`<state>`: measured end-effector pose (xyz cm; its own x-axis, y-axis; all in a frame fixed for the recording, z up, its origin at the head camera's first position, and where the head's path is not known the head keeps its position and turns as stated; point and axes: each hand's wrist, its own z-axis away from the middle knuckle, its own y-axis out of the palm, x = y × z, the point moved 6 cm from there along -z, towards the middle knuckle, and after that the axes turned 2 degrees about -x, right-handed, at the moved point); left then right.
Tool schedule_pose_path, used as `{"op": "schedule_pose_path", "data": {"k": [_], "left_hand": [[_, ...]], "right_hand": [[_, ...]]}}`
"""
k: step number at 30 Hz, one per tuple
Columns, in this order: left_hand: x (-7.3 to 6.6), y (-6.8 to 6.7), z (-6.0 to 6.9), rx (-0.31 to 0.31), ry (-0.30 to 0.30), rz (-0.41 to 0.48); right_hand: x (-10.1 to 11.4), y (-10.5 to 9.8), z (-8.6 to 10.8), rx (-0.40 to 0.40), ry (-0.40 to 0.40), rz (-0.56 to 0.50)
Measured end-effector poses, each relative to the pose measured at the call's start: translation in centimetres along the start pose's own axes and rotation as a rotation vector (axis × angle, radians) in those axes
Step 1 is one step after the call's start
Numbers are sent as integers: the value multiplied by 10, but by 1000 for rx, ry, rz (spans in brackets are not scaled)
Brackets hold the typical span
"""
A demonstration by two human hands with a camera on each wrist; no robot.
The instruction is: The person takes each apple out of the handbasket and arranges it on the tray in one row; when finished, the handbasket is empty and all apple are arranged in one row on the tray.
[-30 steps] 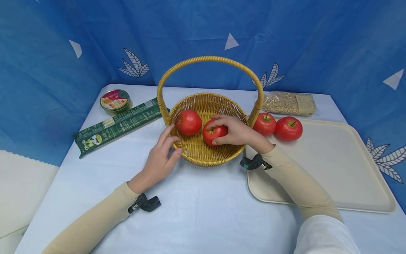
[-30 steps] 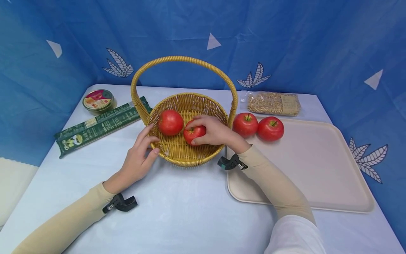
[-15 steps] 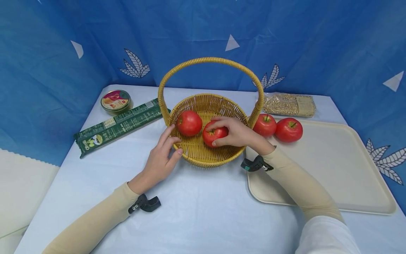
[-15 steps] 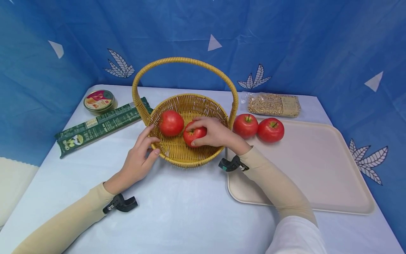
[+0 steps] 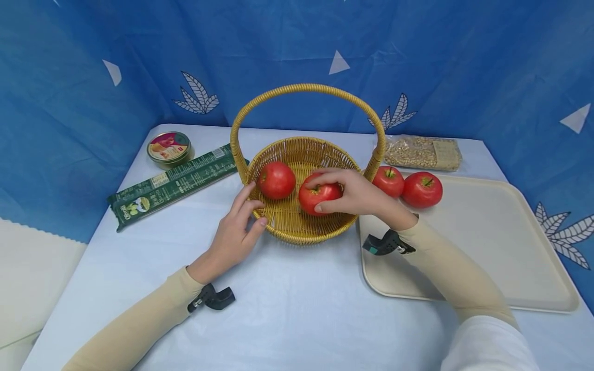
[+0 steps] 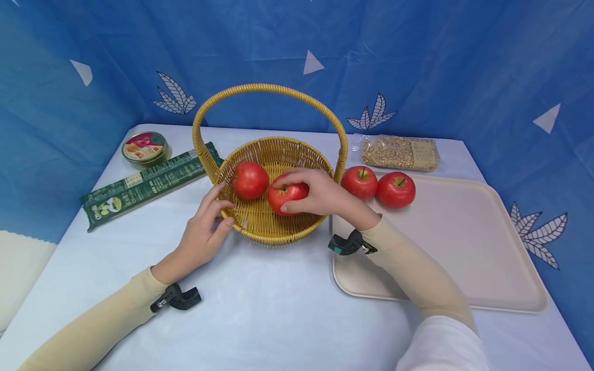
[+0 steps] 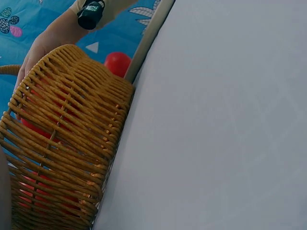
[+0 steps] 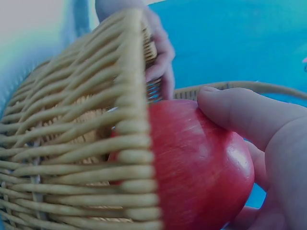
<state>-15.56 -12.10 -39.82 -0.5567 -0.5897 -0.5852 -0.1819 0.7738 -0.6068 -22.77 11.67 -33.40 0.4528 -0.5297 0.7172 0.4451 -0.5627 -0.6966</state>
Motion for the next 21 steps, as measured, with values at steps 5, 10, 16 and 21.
{"op": "schedule_pose_path", "data": {"k": [5, 10, 16, 21], "left_hand": [[0, 0, 0, 1, -1, 2], [1, 0, 0, 0, -5, 3], [2, 0, 0, -4, -2, -3], [1, 1, 1, -1, -3, -3]], "right_hand": [[8, -9, 17, -8, 20, -15], [12, -18, 31, -22, 19, -11], [16, -31, 50, -47, 16, -25], [17, -44, 74, -82, 35, -47]]}}
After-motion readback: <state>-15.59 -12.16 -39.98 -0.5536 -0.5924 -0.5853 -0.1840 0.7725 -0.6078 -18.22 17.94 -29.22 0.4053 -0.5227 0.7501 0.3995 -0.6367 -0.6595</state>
